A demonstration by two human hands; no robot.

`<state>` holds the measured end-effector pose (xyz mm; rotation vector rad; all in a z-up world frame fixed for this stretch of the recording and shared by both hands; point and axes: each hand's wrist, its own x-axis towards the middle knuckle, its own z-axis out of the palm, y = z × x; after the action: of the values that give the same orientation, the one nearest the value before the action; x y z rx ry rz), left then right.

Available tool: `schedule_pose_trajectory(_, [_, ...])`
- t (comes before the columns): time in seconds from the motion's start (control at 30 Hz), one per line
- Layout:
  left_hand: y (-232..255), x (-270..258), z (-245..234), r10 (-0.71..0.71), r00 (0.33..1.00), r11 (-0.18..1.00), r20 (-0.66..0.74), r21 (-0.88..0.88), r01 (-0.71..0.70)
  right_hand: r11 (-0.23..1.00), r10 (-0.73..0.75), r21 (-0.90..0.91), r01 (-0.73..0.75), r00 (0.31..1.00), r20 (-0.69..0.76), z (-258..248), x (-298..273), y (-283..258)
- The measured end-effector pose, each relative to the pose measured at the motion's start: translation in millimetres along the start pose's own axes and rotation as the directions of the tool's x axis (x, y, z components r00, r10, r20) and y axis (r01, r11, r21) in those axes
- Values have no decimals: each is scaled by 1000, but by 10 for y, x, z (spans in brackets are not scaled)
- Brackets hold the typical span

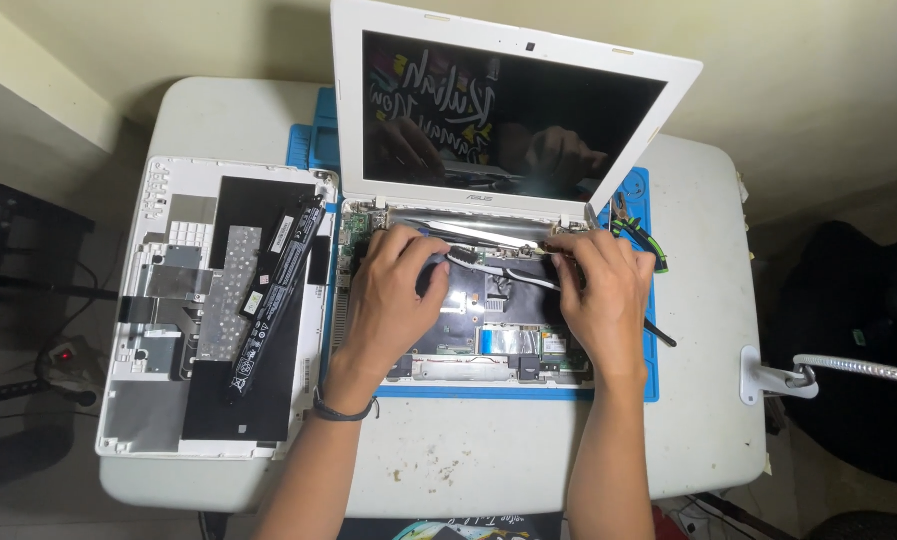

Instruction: The person works on the internal components of a disassembled white laptop placed on a blue mat. They use a screwdriver to tighten screws on the motherboard and a small brush to clean dust from the cooling fan and heatsink area.

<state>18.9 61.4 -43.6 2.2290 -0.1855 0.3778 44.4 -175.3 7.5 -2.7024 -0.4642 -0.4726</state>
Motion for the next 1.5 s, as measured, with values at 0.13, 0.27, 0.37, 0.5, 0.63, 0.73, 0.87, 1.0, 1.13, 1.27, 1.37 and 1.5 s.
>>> schedule_pose_trajectory(0.13, [-8,-5,26,21,1000,1000,-5,18,-21,996,-76,46,75,997,25,47,91,-82])
schedule_pose_trajectory(0.27, [2,2,17,18,1000,1000,7,11,-18,983,-182,-1,182,981,73,151,157,-76])
schedule_pose_trajectory(0.37, [14,-1,18,20,1000,1000,-4,18,-20,976,-212,-28,215,973,91,187,180,-34])
schedule_pose_trajectory(0.5, [7,-11,38,46,999,998,-3,40,-46,969,-218,-86,231,966,137,248,167,-21])
schedule_pose_trajectory(0.63, [-13,-15,45,38,999,999,-2,21,-38,970,-221,-68,232,965,140,312,152,17])
schedule_pose_trajectory(0.73, [-34,-24,65,49,999,999,-10,22,-49,970,-212,-82,228,963,165,325,141,1])
schedule_pose_trajectory(0.87, [-52,-38,79,56,998,998,-9,35,-55,981,-185,-27,193,966,179,359,128,32])
schedule_pose_trajectory(1.0, [-49,-35,69,53,999,998,-1,42,-52,984,-175,14,175,971,163,324,132,27])
schedule_pose_trajectory(1.13, [-44,-28,52,51,999,998,-6,29,-50,989,-142,71,131,975,169,238,116,29])
schedule_pose_trajectory(1.27, [-8,-20,18,24,1000,1000,-3,-12,-24,980,-108,184,73,976,189,174,89,48])
schedule_pose_trajectory(1.37, [14,-10,0,10,1000,999,-22,-54,-11,961,-114,267,66,979,171,150,64,74])
schedule_pose_trajectory(1.5, [27,16,0,-17,995,974,-99,-227,-6,910,-129,408,79,987,95,123,49,23])
